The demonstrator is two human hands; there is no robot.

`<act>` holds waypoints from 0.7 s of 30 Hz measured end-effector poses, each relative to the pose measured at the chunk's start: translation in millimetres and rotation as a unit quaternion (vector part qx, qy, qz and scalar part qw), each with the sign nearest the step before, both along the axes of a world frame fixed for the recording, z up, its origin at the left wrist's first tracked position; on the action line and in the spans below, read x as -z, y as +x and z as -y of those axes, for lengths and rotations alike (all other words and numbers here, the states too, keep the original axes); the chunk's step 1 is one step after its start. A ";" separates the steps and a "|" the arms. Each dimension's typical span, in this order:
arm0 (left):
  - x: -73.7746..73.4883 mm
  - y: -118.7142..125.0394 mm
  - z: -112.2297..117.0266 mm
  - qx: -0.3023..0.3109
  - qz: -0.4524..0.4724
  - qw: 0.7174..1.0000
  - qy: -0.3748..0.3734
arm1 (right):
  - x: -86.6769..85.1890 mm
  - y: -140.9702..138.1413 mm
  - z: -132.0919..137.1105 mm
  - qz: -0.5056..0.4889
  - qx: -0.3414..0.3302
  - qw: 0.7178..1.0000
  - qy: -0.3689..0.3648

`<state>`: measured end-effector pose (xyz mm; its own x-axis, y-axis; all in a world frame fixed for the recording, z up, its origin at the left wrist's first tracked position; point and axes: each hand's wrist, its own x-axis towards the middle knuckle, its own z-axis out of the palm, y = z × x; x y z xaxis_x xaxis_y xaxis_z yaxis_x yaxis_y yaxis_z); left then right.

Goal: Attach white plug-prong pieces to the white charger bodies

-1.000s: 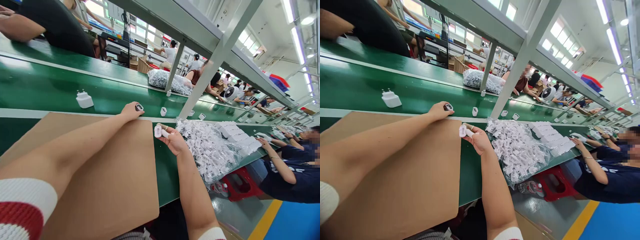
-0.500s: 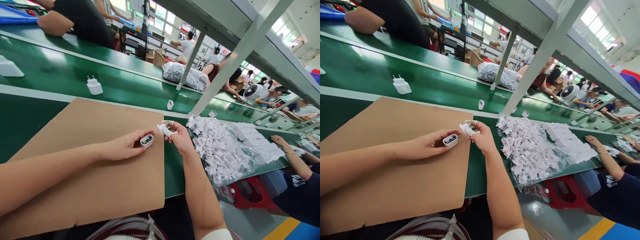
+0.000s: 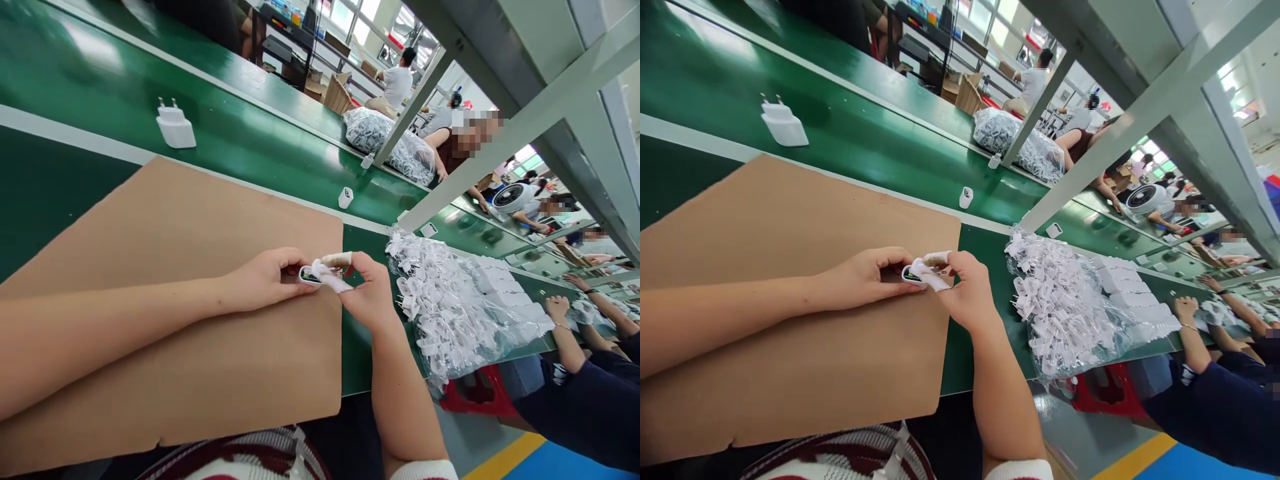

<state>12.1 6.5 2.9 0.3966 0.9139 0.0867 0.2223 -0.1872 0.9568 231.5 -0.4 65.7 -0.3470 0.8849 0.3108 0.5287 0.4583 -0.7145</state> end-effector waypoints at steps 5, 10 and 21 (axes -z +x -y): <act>1.6 -0.7 -1.9 -0.006 0.004 0.999 0.031 | 0.3 -6.9 2.2 0.179 -0.053 0.979 0.078; 0.6 -1.0 -2.9 0.002 -0.001 1.000 0.025 | 1.2 -12.4 6.6 0.236 -0.032 0.966 0.100; 0.9 1.7 2.7 -0.027 -0.012 0.999 0.020 | -4.4 -25.4 10.5 0.274 0.022 0.959 0.065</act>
